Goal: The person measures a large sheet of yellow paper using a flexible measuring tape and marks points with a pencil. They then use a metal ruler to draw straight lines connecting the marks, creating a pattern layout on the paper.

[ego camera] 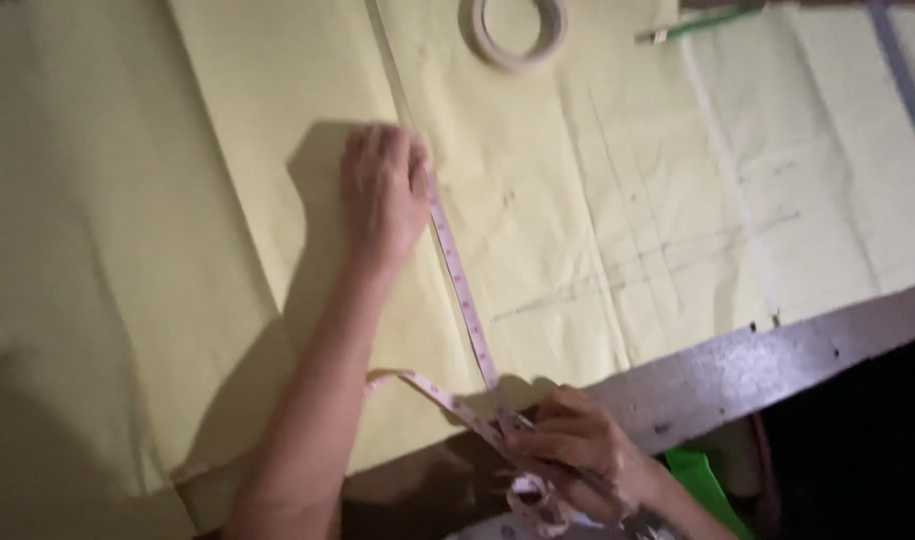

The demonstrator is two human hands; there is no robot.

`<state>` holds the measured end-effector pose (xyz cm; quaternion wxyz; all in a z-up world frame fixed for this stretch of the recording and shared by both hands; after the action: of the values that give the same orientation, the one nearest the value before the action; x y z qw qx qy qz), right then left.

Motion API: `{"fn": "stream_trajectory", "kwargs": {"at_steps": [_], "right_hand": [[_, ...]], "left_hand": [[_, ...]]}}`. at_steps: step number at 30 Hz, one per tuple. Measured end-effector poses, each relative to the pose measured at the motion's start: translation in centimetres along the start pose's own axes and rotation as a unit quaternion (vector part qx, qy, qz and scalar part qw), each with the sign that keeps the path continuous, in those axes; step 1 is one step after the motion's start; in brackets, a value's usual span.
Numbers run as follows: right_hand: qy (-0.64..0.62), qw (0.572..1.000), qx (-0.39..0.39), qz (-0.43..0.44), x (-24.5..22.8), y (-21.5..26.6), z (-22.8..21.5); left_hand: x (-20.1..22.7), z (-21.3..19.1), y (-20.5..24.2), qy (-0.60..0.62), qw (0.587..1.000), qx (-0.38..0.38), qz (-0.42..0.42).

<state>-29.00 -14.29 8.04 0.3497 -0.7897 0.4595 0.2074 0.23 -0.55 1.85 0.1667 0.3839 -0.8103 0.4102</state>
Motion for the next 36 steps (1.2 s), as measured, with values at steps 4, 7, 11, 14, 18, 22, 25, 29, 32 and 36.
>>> {"fn": "stream_trajectory", "kwargs": {"at_steps": [4, 7, 11, 14, 18, 22, 25, 29, 32, 36], "right_hand": [[-0.032, 0.994, 0.050, -0.096, 2.1, -6.3, -1.9], [-0.044, 0.904, 0.073, 0.419, 7.5, -9.9, -0.5], [-0.287, 0.881, 0.279, 0.252, 14.7, -17.2, 0.9], [-0.220, 0.894, 0.300, 0.248, 18.3, -20.6, 2.1], [-0.090, 0.905, 0.307, 0.279, 21.3, -21.4, 4.2], [-0.095, 0.903, 0.313, 0.278, 21.2, -21.7, 4.3], [-0.098, 0.903, 0.312, 0.280, 20.7, -21.9, 3.9], [-0.124, 0.895, 0.323, 0.281, 20.4, -22.0, 4.2], [-0.141, 0.891, 0.330, 0.276, 20.2, -22.0, 4.4], [-0.163, 0.872, 0.361, 0.289, 18.7, -21.9, 2.1]], "left_hand": [[-0.7, 0.3, 0.4, 0.000, 0.998, -0.010, -0.056], [-1.6, 0.6, 0.5, 0.021, 0.999, -0.011, -0.038], [-1.6, 0.7, 0.7, 0.026, 0.998, -0.028, -0.040], [-1.4, 0.8, 0.7, 0.021, 0.999, 0.001, -0.039], [-1.1, 0.9, 1.0, 0.006, 0.998, -0.004, -0.061], [-1.3, 0.9, 0.8, 0.010, 0.998, -0.001, -0.061], [-1.7, 1.2, 0.9, 0.012, 0.998, -0.011, -0.063], [-1.8, 1.3, 0.9, 0.021, 0.998, -0.003, -0.052], [-1.7, 1.2, 0.8, 0.011, 0.999, 0.013, -0.040], [-1.4, 1.0, 0.7, 0.009, 0.999, 0.023, -0.045]]}}
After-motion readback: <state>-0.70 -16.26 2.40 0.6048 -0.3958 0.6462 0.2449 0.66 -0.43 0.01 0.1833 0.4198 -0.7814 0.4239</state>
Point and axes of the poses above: each hand's wrist, its own y-axis away from the middle knuckle, its own z-axis out of the palm, x = y × z, the point moved 1 cm from there along -y, towards the middle knuckle, and after that the axes turned 11 degrees about y, right-handed, at the moved point
